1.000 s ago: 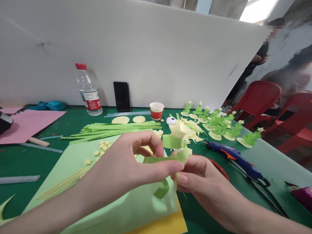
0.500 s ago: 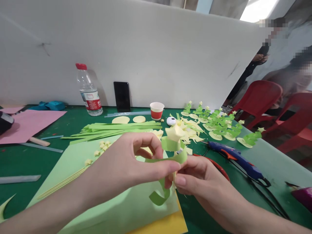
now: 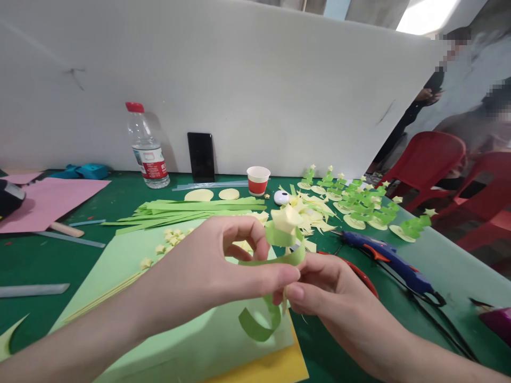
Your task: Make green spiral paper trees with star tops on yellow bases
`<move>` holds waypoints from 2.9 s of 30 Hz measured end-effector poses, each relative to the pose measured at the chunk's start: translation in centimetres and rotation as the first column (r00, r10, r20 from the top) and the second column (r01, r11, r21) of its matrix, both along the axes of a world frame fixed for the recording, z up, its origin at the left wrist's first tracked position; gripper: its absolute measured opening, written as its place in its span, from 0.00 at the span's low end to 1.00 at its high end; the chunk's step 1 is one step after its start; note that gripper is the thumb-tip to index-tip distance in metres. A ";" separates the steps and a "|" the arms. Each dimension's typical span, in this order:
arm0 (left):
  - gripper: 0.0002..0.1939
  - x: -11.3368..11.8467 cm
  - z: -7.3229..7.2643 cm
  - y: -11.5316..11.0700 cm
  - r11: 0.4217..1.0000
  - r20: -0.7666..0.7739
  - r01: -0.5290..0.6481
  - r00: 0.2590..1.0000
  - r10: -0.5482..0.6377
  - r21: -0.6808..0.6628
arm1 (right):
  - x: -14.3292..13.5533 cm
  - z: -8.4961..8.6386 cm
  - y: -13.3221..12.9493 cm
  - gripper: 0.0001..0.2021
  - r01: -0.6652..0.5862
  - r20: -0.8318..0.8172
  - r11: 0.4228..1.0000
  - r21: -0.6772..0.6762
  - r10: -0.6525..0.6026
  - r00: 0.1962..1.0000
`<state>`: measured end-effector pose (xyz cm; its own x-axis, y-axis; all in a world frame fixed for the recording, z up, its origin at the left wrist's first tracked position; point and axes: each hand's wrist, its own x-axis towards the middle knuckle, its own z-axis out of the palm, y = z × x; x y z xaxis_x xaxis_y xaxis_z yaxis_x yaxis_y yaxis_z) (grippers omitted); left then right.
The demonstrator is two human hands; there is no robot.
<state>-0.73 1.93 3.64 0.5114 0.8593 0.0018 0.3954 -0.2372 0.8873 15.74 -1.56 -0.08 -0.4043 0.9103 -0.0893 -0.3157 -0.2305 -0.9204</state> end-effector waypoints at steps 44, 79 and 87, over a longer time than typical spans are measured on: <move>0.05 1.4 -2.1 -0.6 0.948 0.118 -0.071 0.992 0.035 0.310 | 0.7 0.2 1.1 0.05 0.245 0.087 0.961 0.126 -0.256 0.963; 0.06 0.5 -2.1 0.0 0.973 0.352 -0.136 0.934 0.063 0.186 | 1.6 1.9 1.7 0.04 0.395 0.068 0.877 0.274 -0.428 0.901; 0.06 0.3 -2.9 0.9 0.991 0.394 -0.113 0.916 0.075 0.074 | 1.7 1.9 1.7 0.04 0.326 0.170 0.908 0.264 -0.376 0.911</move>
<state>-0.40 2.85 0.70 0.3703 0.8898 0.2668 0.0478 -0.3051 0.9511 17.47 0.17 1.83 -0.0493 0.9950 0.0873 -0.1292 0.0803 -0.9884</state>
